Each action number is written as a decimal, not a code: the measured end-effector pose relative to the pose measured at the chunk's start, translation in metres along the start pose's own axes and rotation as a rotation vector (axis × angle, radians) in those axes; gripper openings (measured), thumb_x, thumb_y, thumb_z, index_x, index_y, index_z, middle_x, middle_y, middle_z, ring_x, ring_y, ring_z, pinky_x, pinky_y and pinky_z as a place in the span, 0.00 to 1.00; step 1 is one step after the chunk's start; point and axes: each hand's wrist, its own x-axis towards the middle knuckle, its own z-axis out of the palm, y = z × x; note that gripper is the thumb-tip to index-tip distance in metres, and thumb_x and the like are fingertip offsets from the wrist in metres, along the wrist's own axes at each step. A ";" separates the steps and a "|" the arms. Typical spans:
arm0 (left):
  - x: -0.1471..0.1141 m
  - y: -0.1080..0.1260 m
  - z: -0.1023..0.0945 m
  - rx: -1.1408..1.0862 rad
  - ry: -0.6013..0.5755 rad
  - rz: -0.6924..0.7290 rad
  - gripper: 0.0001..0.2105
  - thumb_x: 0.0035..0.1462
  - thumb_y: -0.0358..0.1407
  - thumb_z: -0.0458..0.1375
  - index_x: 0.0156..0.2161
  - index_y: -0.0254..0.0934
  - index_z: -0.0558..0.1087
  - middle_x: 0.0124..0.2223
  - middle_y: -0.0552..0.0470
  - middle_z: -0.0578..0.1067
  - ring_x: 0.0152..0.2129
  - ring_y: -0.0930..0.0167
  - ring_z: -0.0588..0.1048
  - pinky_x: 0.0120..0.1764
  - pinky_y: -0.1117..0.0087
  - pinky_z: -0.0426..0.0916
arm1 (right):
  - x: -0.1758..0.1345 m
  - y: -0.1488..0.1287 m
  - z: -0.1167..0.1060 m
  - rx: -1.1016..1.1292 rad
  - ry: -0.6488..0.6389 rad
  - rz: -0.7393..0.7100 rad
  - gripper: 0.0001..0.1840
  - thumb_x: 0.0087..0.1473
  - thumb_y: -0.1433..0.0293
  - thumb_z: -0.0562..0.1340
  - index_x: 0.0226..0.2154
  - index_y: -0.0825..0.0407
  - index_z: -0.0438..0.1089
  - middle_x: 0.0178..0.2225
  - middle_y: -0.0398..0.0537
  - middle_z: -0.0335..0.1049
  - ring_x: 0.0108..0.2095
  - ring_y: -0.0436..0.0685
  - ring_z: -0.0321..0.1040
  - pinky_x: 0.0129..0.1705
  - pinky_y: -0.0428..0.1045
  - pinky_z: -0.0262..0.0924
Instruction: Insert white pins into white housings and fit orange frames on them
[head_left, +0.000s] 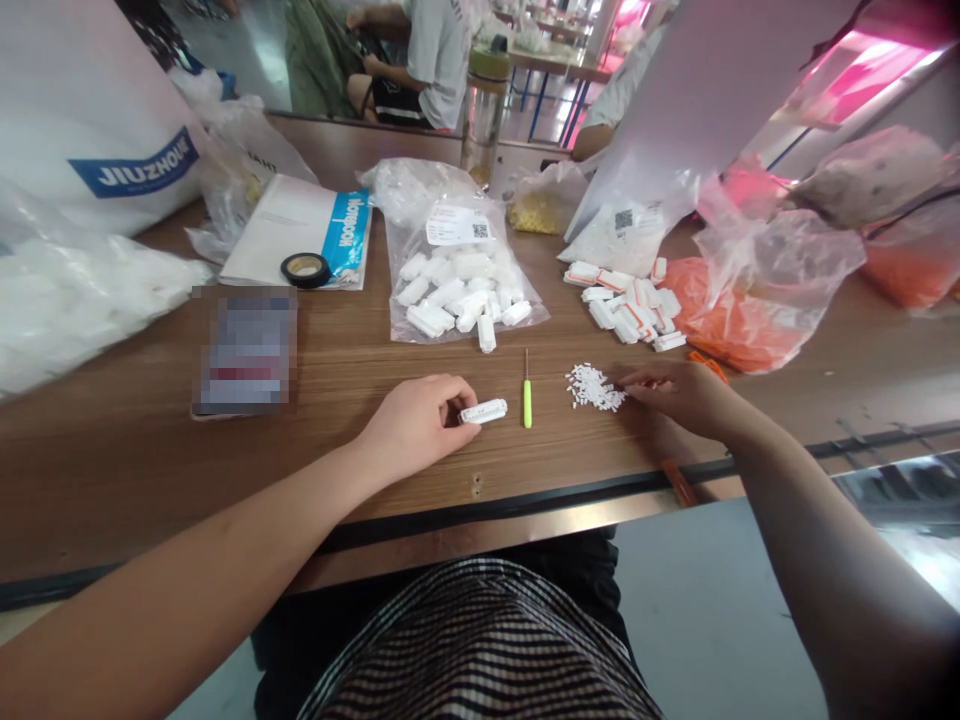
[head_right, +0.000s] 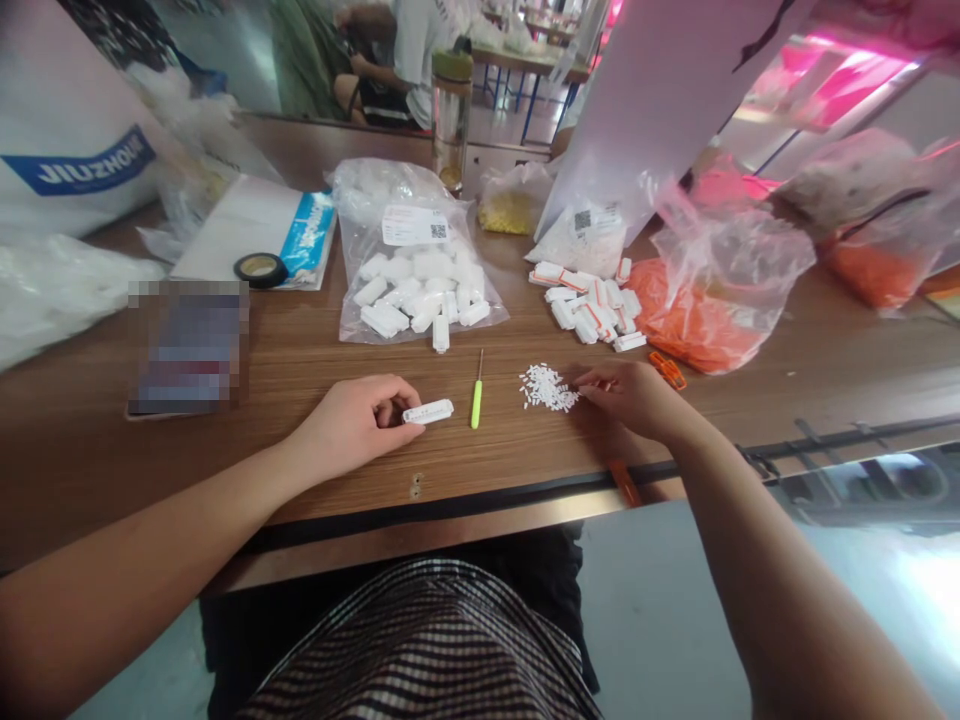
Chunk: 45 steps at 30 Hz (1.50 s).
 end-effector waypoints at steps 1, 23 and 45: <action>0.000 0.000 0.000 -0.002 0.002 0.002 0.06 0.51 0.37 0.62 0.35 0.40 0.75 0.26 0.57 0.70 0.22 0.74 0.66 0.28 0.70 0.59 | 0.000 0.000 0.000 -0.005 0.001 0.001 0.10 0.50 0.63 0.64 0.34 0.46 0.80 0.33 0.46 0.80 0.33 0.60 0.74 0.38 0.54 0.67; 0.001 -0.002 0.000 0.041 -0.003 0.004 0.06 0.51 0.37 0.63 0.35 0.40 0.75 0.26 0.57 0.71 0.22 0.74 0.67 0.28 0.70 0.59 | -0.007 0.020 0.002 0.091 0.055 0.058 0.15 0.48 0.56 0.65 0.33 0.47 0.80 0.35 0.47 0.79 0.35 0.59 0.71 0.38 0.54 0.63; 0.000 0.000 0.001 -0.026 0.007 -0.017 0.06 0.50 0.36 0.62 0.35 0.40 0.75 0.27 0.56 0.71 0.23 0.74 0.67 0.28 0.70 0.58 | -0.008 -0.146 0.046 0.164 -0.058 -0.553 0.08 0.61 0.68 0.58 0.32 0.51 0.70 0.32 0.47 0.71 0.35 0.55 0.67 0.41 0.53 0.60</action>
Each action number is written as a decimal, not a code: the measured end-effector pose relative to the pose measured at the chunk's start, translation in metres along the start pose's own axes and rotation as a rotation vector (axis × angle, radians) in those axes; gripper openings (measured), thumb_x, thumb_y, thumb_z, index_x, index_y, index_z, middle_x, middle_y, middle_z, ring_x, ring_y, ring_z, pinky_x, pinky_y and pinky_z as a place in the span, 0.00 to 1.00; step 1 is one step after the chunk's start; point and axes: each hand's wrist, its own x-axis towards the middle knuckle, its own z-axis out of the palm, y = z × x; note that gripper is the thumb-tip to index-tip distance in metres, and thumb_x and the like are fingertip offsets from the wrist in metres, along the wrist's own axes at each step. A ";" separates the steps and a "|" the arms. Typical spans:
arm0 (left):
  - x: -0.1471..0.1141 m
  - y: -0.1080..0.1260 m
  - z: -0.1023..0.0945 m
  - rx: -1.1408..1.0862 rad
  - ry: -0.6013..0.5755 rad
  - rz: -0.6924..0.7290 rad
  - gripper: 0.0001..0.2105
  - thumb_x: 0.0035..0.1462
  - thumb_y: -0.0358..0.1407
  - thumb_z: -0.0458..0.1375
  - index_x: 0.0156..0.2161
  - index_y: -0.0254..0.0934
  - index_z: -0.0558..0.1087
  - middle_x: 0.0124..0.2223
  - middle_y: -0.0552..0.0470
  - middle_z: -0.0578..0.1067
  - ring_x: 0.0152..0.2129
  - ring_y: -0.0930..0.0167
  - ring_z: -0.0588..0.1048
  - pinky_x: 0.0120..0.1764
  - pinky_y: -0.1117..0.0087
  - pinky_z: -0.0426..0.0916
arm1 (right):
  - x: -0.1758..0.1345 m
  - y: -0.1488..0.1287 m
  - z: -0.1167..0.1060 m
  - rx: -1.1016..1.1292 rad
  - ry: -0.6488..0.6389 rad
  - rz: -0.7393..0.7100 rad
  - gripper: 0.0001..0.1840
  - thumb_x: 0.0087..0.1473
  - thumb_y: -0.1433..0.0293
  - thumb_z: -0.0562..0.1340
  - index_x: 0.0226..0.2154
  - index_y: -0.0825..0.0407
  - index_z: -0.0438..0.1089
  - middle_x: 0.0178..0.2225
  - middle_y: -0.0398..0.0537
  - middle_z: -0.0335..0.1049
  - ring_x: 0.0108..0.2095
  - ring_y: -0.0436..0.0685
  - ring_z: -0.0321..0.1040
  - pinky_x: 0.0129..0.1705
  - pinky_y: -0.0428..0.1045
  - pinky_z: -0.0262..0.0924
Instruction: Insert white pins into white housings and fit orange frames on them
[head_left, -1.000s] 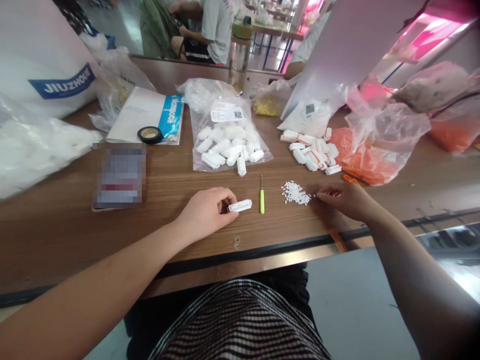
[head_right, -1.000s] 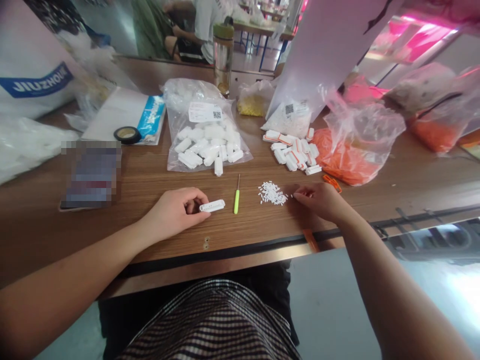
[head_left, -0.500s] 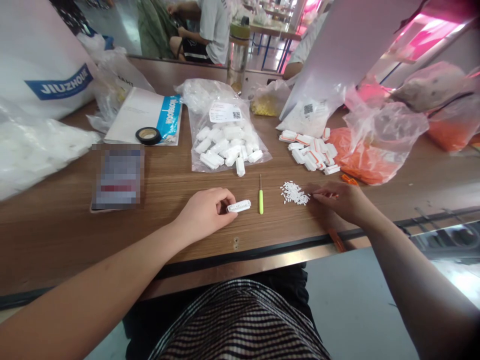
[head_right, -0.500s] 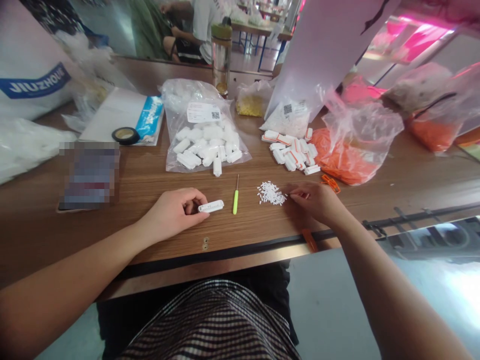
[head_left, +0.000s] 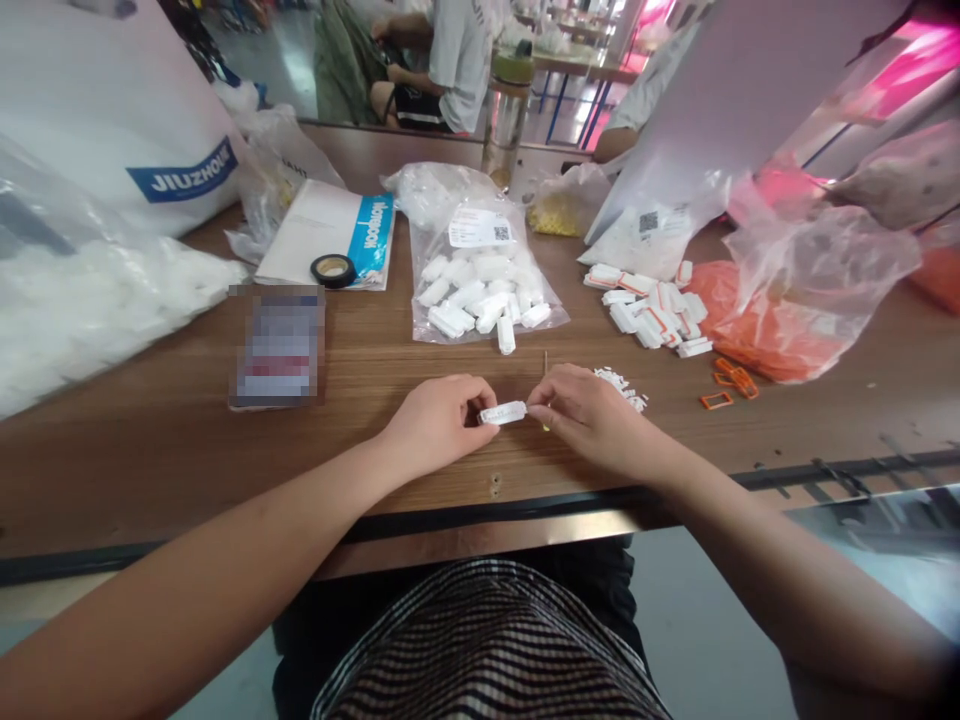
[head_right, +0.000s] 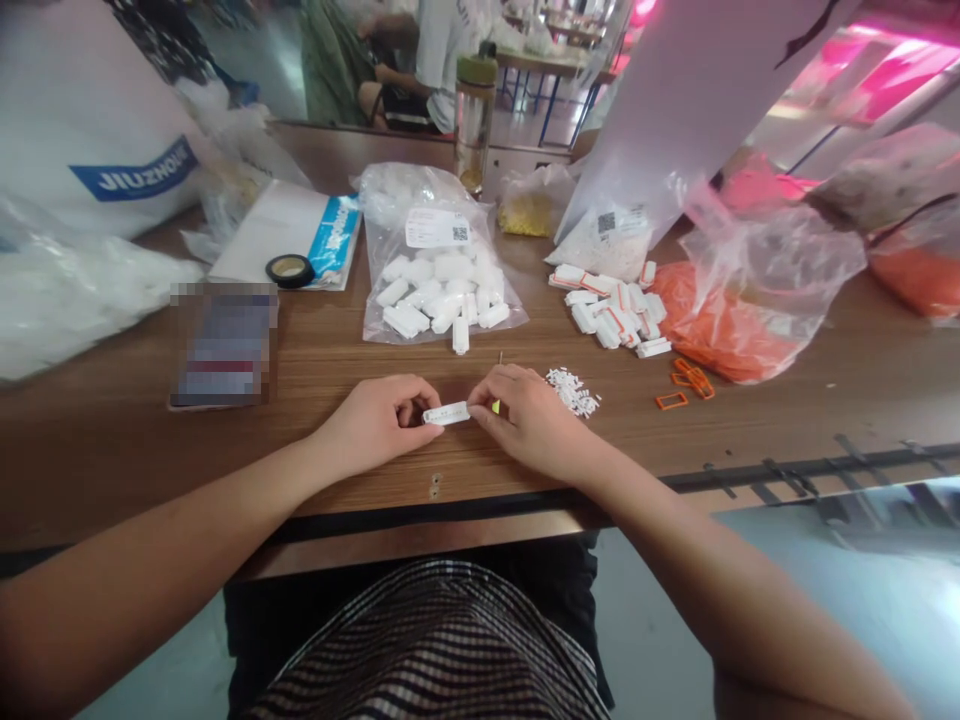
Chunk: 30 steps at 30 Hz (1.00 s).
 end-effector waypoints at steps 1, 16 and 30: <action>0.000 0.000 0.000 -0.004 0.001 0.008 0.06 0.50 0.36 0.62 0.35 0.40 0.75 0.28 0.56 0.71 0.23 0.74 0.67 0.29 0.70 0.58 | 0.004 0.000 0.004 -0.031 -0.014 -0.013 0.08 0.61 0.68 0.58 0.32 0.51 0.69 0.32 0.47 0.71 0.35 0.55 0.66 0.41 0.53 0.58; 0.001 0.000 0.000 -0.007 0.005 0.019 0.06 0.50 0.36 0.62 0.36 0.40 0.75 0.29 0.55 0.72 0.24 0.73 0.67 0.30 0.70 0.60 | 0.012 -0.009 0.010 -0.471 -0.059 -0.164 0.13 0.64 0.72 0.53 0.31 0.54 0.69 0.33 0.52 0.71 0.35 0.58 0.61 0.39 0.54 0.50; -0.001 0.000 0.000 -0.036 0.002 0.015 0.06 0.50 0.35 0.62 0.36 0.40 0.75 0.30 0.55 0.73 0.25 0.73 0.67 0.30 0.70 0.59 | -0.002 -0.006 0.010 -0.431 0.040 -0.250 0.11 0.61 0.70 0.56 0.33 0.51 0.74 0.33 0.49 0.74 0.35 0.57 0.64 0.42 0.55 0.52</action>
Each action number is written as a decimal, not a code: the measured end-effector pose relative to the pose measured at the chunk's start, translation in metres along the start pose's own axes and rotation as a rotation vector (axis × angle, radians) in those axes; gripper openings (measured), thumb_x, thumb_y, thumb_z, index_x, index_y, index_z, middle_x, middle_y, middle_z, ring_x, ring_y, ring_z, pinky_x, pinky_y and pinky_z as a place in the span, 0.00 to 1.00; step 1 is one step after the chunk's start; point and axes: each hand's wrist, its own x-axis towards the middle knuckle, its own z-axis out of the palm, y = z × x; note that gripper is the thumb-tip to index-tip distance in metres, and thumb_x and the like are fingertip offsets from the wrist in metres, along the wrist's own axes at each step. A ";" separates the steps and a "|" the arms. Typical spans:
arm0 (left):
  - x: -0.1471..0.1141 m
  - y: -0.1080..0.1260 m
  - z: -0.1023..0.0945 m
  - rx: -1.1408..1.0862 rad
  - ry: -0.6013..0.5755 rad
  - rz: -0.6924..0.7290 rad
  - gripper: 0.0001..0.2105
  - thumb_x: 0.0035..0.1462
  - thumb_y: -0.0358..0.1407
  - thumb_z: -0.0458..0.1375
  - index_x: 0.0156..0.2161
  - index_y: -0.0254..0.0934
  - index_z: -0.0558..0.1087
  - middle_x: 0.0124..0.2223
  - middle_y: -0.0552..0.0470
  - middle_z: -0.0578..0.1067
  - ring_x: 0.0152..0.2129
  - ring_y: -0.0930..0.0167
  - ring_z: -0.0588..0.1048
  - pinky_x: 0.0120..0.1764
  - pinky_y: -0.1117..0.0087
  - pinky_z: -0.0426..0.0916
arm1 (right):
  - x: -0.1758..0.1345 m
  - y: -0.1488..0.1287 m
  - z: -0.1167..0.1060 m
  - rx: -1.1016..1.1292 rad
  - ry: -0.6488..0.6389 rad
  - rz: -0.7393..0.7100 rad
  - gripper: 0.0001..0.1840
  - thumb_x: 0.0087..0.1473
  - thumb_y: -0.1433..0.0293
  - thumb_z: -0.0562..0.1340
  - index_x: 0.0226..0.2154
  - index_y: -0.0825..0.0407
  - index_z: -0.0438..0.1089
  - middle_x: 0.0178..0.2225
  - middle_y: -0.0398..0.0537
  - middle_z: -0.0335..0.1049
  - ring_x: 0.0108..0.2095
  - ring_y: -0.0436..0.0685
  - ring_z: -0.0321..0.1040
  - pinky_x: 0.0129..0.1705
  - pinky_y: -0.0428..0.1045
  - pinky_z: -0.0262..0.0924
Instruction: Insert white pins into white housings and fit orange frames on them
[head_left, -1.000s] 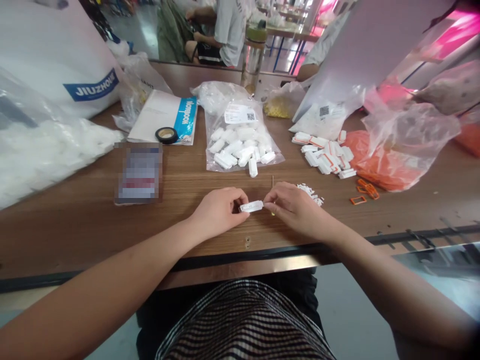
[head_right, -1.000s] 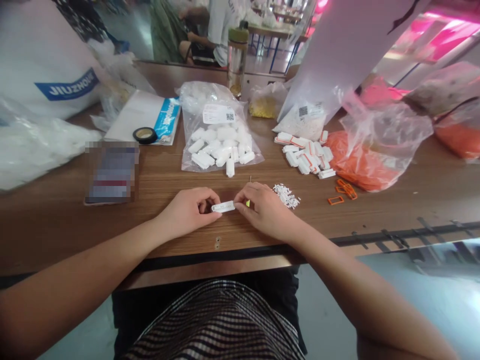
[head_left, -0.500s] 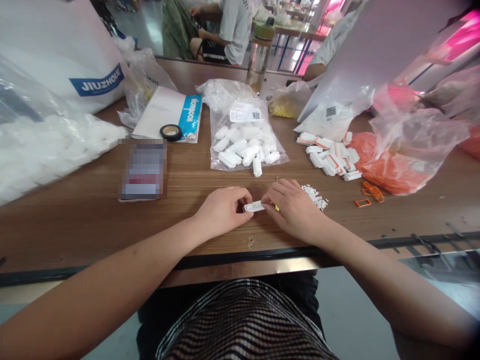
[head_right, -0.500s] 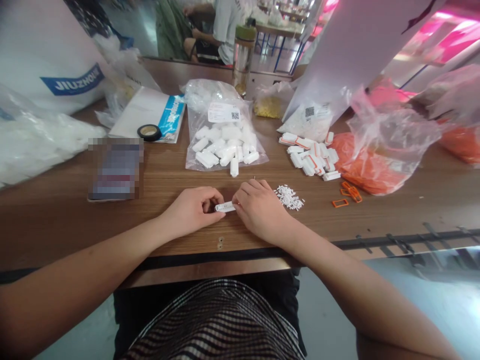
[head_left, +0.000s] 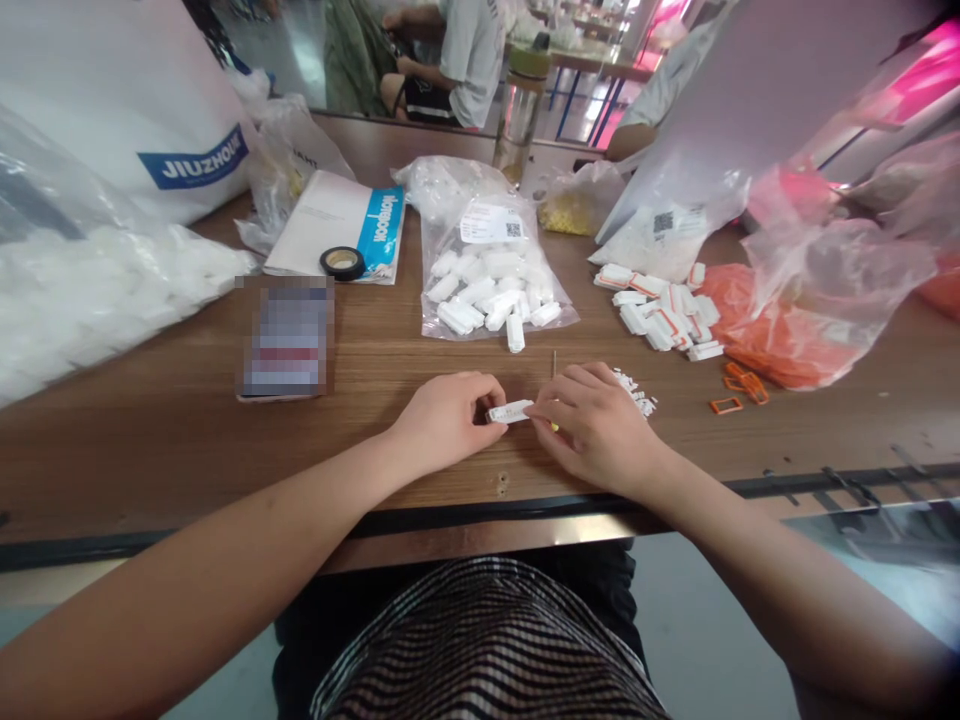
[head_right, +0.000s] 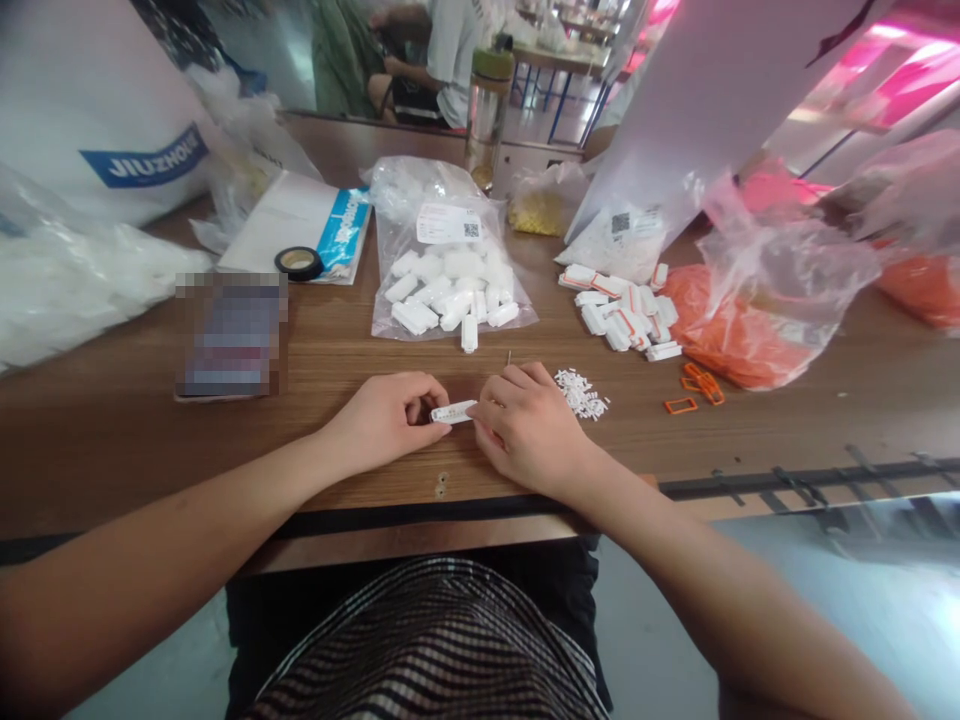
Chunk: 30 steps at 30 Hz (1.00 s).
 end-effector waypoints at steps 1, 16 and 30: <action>0.000 0.000 0.000 0.001 -0.002 0.001 0.06 0.50 0.35 0.62 0.36 0.40 0.75 0.30 0.55 0.73 0.25 0.73 0.67 0.30 0.70 0.59 | 0.002 -0.001 0.000 0.003 -0.005 0.019 0.11 0.60 0.70 0.56 0.32 0.51 0.74 0.33 0.49 0.74 0.34 0.57 0.64 0.42 0.55 0.52; 0.000 0.003 -0.002 0.030 -0.002 -0.003 0.05 0.50 0.35 0.61 0.35 0.40 0.74 0.29 0.55 0.72 0.25 0.72 0.68 0.31 0.69 0.60 | -0.002 0.061 0.002 -0.216 -0.231 -0.239 0.17 0.60 0.77 0.54 0.47 0.54 0.74 0.34 0.51 0.74 0.32 0.57 0.66 0.37 0.54 0.56; 0.000 0.006 -0.004 0.022 -0.005 -0.036 0.05 0.49 0.35 0.61 0.34 0.39 0.74 0.25 0.57 0.70 0.24 0.73 0.67 0.30 0.70 0.59 | 0.016 0.053 -0.003 0.979 0.314 0.640 0.08 0.50 0.64 0.60 0.29 0.52 0.69 0.24 0.48 0.74 0.21 0.53 0.69 0.23 0.48 0.60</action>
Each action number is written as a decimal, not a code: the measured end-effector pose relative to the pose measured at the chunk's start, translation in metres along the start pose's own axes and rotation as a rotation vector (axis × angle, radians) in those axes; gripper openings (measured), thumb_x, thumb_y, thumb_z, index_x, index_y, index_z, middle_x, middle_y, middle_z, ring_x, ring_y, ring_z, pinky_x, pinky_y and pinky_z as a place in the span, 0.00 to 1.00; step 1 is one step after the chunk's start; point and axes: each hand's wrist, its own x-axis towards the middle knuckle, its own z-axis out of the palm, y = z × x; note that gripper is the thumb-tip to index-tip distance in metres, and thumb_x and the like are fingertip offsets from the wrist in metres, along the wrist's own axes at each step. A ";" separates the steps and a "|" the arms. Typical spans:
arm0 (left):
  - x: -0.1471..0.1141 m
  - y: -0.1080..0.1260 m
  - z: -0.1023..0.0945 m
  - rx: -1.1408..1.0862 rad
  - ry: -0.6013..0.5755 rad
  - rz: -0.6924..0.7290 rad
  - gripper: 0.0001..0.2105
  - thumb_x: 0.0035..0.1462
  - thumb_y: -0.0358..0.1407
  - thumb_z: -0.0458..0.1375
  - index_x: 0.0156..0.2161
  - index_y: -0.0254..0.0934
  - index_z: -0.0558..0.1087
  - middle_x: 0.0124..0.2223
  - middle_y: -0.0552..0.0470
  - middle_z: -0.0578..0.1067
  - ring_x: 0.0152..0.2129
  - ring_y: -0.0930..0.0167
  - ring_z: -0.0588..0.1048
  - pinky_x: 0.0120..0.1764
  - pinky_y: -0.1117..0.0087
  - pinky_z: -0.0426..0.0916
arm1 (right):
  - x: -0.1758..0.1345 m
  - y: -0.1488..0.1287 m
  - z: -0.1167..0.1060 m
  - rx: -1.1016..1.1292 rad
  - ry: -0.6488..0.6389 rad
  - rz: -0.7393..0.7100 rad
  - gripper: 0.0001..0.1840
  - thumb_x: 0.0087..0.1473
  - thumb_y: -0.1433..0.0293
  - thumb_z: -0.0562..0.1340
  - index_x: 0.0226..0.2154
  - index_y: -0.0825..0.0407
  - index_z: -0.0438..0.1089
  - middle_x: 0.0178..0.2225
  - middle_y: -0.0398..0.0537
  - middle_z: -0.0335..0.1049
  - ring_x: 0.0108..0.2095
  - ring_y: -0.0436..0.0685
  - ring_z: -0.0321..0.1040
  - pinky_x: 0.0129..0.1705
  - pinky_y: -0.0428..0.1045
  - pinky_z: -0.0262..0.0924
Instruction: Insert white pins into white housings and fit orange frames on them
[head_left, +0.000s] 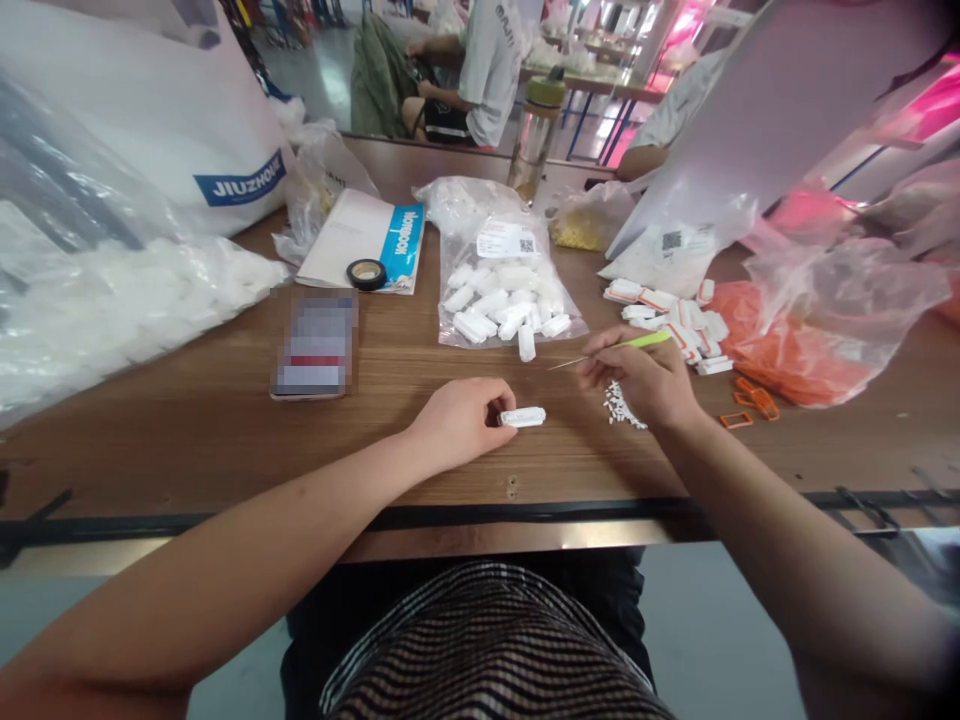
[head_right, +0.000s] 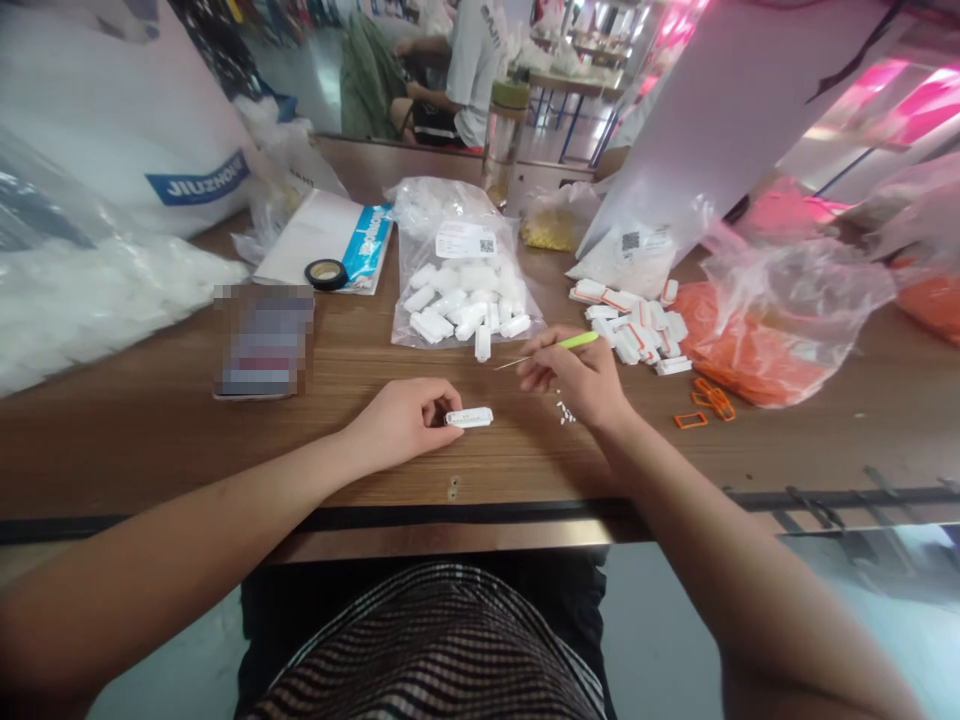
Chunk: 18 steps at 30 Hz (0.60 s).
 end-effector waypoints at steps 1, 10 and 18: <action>0.000 0.000 0.000 -0.007 0.002 -0.004 0.05 0.49 0.35 0.61 0.34 0.39 0.73 0.24 0.57 0.70 0.23 0.73 0.67 0.30 0.70 0.59 | -0.002 0.000 0.008 0.126 -0.022 0.072 0.10 0.51 0.62 0.61 0.28 0.53 0.69 0.23 0.48 0.73 0.20 0.52 0.69 0.21 0.47 0.59; 0.002 -0.001 0.002 -0.012 0.016 -0.012 0.05 0.49 0.35 0.63 0.33 0.39 0.73 0.24 0.58 0.70 0.23 0.73 0.66 0.30 0.70 0.57 | -0.017 0.002 0.046 0.166 -0.056 0.173 0.29 0.53 0.45 0.62 0.18 0.53 0.67 0.16 0.45 0.69 0.12 0.48 0.62 0.14 0.43 0.53; 0.002 -0.002 0.003 -0.013 0.021 -0.004 0.05 0.49 0.35 0.63 0.33 0.39 0.73 0.24 0.58 0.69 0.22 0.74 0.65 0.29 0.70 0.58 | -0.022 0.001 0.050 0.055 -0.069 0.104 0.29 0.57 0.50 0.60 0.17 0.53 0.67 0.16 0.45 0.69 0.12 0.47 0.62 0.15 0.44 0.55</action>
